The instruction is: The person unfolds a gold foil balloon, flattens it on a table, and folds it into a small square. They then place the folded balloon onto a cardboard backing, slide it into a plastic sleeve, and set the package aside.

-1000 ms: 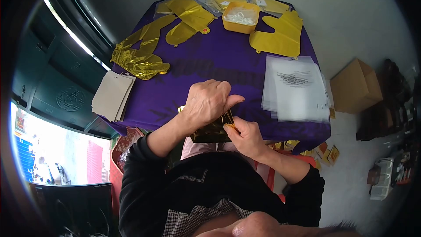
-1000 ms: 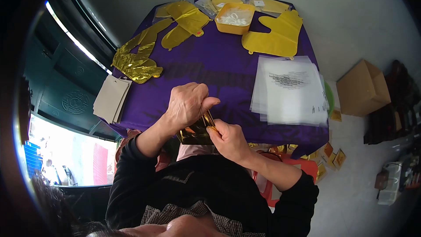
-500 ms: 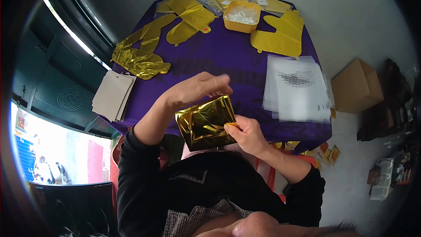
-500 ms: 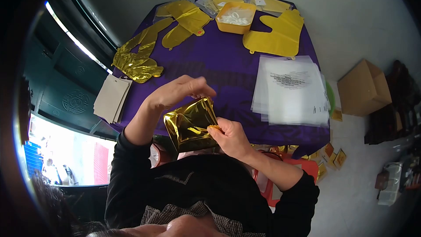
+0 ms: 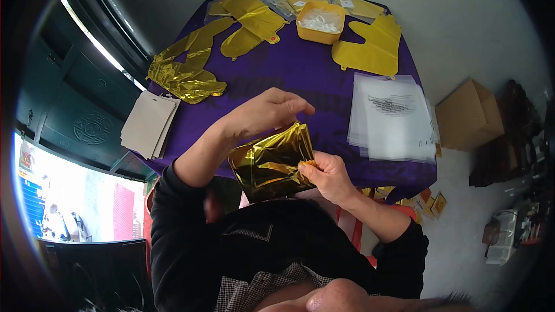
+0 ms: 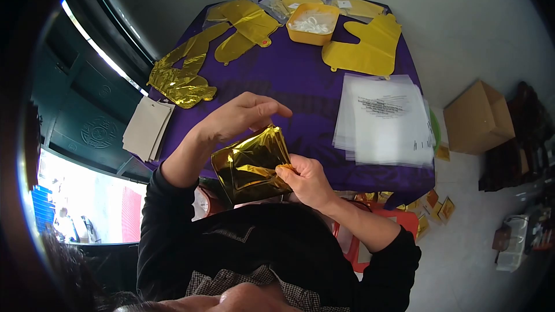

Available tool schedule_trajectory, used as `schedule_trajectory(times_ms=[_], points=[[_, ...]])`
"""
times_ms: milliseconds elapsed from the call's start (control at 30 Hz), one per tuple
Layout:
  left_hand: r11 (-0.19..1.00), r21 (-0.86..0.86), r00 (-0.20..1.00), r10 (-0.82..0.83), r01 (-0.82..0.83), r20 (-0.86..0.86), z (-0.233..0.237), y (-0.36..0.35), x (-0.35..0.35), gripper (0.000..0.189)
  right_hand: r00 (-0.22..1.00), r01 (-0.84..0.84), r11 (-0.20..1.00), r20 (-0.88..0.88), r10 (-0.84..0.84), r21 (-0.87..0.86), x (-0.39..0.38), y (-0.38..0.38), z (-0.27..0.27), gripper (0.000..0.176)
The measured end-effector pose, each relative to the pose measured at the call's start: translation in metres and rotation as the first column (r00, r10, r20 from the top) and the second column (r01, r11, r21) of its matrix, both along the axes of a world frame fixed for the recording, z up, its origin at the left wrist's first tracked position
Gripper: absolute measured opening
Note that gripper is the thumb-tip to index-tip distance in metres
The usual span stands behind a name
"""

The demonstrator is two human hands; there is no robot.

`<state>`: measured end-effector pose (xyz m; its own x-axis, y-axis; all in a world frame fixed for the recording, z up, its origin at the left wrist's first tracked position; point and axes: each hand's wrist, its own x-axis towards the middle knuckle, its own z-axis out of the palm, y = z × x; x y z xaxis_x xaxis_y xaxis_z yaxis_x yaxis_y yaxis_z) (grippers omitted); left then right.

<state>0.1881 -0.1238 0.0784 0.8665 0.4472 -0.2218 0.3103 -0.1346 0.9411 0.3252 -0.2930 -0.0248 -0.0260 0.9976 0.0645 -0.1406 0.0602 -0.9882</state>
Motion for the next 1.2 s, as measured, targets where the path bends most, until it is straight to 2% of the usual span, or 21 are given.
schedule_trajectory(times_ms=[67,133,200,267,333,367,400,467,533,600,667,733,767,867,1000,1067,1200], points=[[0.999,-0.037,1.000,0.000,0.000,0.009,-0.003,0.005,-0.009,0.043,0.994,0.037,0.999,-0.105,-0.038,-0.009,-0.001,-0.002,0.008,0.013],[0.988,0.143,0.986,0.032,-0.055,0.161,-0.013,0.012,-0.020,0.052,0.989,0.082,0.997,-0.120,-0.081,0.000,0.001,-0.002,0.007,0.012],[0.974,0.204,0.987,0.073,-0.101,0.143,-0.005,0.005,-0.037,0.053,0.982,0.132,0.991,-0.138,-0.129,0.011,0.006,-0.002,0.006,0.013],[0.833,0.245,0.854,0.418,-0.496,0.309,-0.016,-0.007,-0.050,0.058,0.965,0.196,0.980,-0.186,-0.185,0.044,0.016,-0.003,0.003,0.014],[0.800,0.130,0.777,0.510,-0.586,0.369,-0.040,-0.019,-0.064,0.068,0.968,0.197,0.976,-0.175,-0.178,0.096,0.024,-0.001,-0.004,0.015],[0.809,0.030,0.754,0.532,-0.587,0.384,-0.053,-0.025,-0.068,0.079,0.954,0.251,0.963,-0.192,-0.228,0.103,0.024,0.002,-0.005,0.015],[0.865,-0.187,0.750,0.498,-0.466,0.435,-0.065,-0.029,-0.071,0.084,0.938,0.305,0.946,-0.210,-0.278,0.108,0.025,0.004,-0.008,0.015],[0.853,-0.466,0.754,0.463,-0.236,0.465,-0.076,-0.047,-0.070,0.081,0.936,0.287,0.951,-0.244,-0.253,0.115,0.030,0.007,-0.013,0.016],[0.820,-0.548,0.708,0.484,-0.163,0.514,-0.077,-0.065,-0.057,0.074,0.934,0.294,0.946,-0.253,-0.254,0.135,0.027,0.009,-0.012,0.017],[0.749,-0.653,0.667,0.544,-0.112,0.509,-0.090,-0.069,-0.055,0.053,0.936,0.272,0.954,-0.264,-0.232,0.129,0.022,0.010,-0.010,0.018],[0.776,-0.616,0.667,0.530,-0.134,0.524,-0.094,-0.068,-0.053,0.041,0.939,0.252,0.959,-0.272,-0.211,0.128,0.020,0.009,-0.006,0.018],[0.795,-0.593,0.675,0.509,-0.130,0.534,-0.093,-0.064,-0.052,0.040,0.966,0.217,0.973,-0.159,-0.204,0.073,0.021,0.006,0.000,0.021],[0.811,-0.571,0.683,0.490,-0.128,0.542,-0.093,-0.062,-0.051,0.039,0.982,0.158,0.984,-0.114,-0.148,0.080,0.025,0.005,-0.003,0.026],[0.839,-0.536,0.698,0.441,-0.097,0.564,-0.093,-0.057,-0.048,0.041,0.975,0.199,0.971,-0.125,-0.182,0.135,0.018,0.009,-0.007,0.029],[0.851,-0.512,0.727,0.424,-0.116,0.540,-0.099,-0.050,-0.048,0.042,0.974,0.205,0.972,-0.123,-0.191,0.116,0.018,0.007,-0.001,0.031],[0.863,-0.498,0.746,0.384,-0.081,0.544,-0.095,-0.048,-0.048,0.041,0.990,0.132,0.989,-0.059,-0.128,0.064,0.023,0.003,0.000,0.032],[0.877,-0.470,0.752,0.374,-0.097,0.543,-0.093,-0.044,-0.047,0.041,0.991,0.136,0.989,0.000,-0.136,0.059,0.025,0.000,0.007,0.032]])
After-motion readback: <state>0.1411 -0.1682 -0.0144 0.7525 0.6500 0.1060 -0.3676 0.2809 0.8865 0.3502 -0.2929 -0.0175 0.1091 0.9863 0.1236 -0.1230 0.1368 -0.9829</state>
